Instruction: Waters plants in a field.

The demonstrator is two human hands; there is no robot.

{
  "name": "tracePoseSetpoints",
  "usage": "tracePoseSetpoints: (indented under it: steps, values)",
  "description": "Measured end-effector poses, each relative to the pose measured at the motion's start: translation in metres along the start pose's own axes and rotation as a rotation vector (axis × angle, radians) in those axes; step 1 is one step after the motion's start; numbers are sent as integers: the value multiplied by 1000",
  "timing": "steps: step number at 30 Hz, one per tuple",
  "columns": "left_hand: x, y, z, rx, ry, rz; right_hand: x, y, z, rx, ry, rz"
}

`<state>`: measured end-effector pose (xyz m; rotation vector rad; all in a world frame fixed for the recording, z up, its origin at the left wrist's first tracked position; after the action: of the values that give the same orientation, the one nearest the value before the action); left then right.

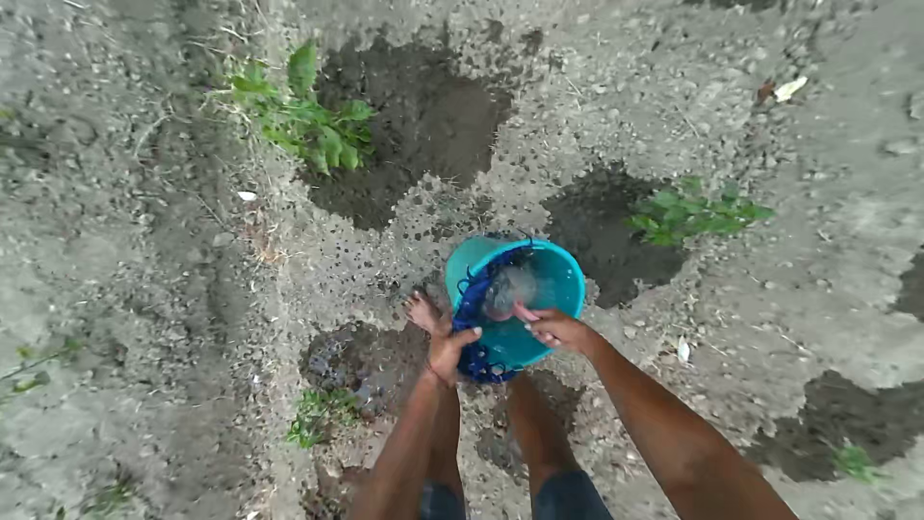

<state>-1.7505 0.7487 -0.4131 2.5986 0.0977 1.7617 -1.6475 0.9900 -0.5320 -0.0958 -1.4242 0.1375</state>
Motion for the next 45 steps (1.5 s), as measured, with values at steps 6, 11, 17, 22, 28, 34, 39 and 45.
tracePoseSetpoints:
  steps: [6, 11, 17, 22, 28, 34, 39, 45]
  values:
    - [55, 34, -3, 310, 23, -258, 57, -11, 6, -263, 89, 291]
    - [88, 90, -15, 463, -41, -404, 103, -44, 62, -435, 223, 374]
    - [87, 162, -30, 521, -119, -527, 90, -53, 175, -383, 361, 114]
    - [94, 217, -35, 590, -149, -629, 41, -63, 282, -367, 339, -159]
    - [109, 246, -18, 667, -153, -768, -8, -63, 354, -413, 281, -284]
    - [121, 219, -16, 823, -80, -863, -15, -65, 389, -399, 253, -365]
    - [130, 192, -6, 945, 3, -909, 0, -61, 384, -370, 188, -437]
    - [139, 145, 9, 1120, 96, -837, 68, -37, 332, -242, 194, -115]
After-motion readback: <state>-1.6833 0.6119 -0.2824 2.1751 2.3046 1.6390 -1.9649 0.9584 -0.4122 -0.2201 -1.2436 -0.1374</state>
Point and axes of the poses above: each hand's wrist, its own x-axis away from the middle knuckle, its own y-axis out of the back of the hand, z = x × y, the point moved 4 cm from there along -x, towards the middle knuckle, and after that the axes turned 11 degrees about -z, right-handed, at the moved point
